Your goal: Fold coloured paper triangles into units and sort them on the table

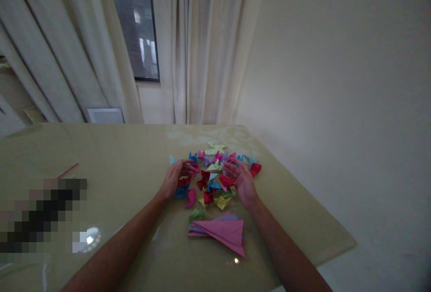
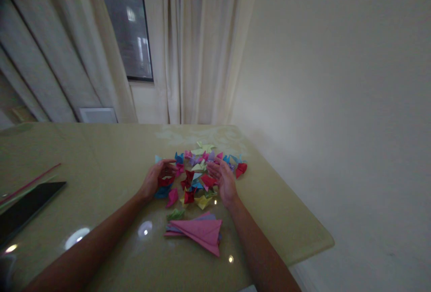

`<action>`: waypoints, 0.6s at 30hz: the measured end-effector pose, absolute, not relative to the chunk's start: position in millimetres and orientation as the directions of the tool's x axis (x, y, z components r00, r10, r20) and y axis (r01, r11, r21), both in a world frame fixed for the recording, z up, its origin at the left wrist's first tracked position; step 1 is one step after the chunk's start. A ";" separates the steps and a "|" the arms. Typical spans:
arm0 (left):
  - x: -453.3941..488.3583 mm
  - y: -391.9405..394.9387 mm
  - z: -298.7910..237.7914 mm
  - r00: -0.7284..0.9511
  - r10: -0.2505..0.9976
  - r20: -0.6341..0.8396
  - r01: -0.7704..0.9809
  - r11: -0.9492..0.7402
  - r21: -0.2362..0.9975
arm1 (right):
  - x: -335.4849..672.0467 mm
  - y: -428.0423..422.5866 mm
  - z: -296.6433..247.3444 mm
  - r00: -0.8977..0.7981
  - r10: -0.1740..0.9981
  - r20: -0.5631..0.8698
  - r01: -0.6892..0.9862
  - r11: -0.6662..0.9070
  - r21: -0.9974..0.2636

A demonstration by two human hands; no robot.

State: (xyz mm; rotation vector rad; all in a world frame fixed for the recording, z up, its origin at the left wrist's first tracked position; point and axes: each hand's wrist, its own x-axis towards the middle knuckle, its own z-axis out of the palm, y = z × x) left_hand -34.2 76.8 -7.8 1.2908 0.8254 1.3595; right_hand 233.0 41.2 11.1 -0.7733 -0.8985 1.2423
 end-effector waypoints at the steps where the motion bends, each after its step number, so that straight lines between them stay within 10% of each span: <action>1: -34.2 75.5 -6.8 0.139 0.955 0.261 -0.187 -0.234 0.954 | 232.9 41.5 10.7 0.079 0.986 0.146 -0.442 0.166 -0.882; 11: -25.8 57.2 5.5 0.569 0.701 0.430 0.281 -0.657 0.700 | 229.6 39.3 -0.5 0.075 0.966 0.246 -0.068 0.251 -0.966; 18: -30.2 54.3 3.9 0.542 0.580 0.608 0.348 -0.814 0.465 | 229.5 38.7 -1.3 0.077 0.923 0.377 0.184 0.359 -0.915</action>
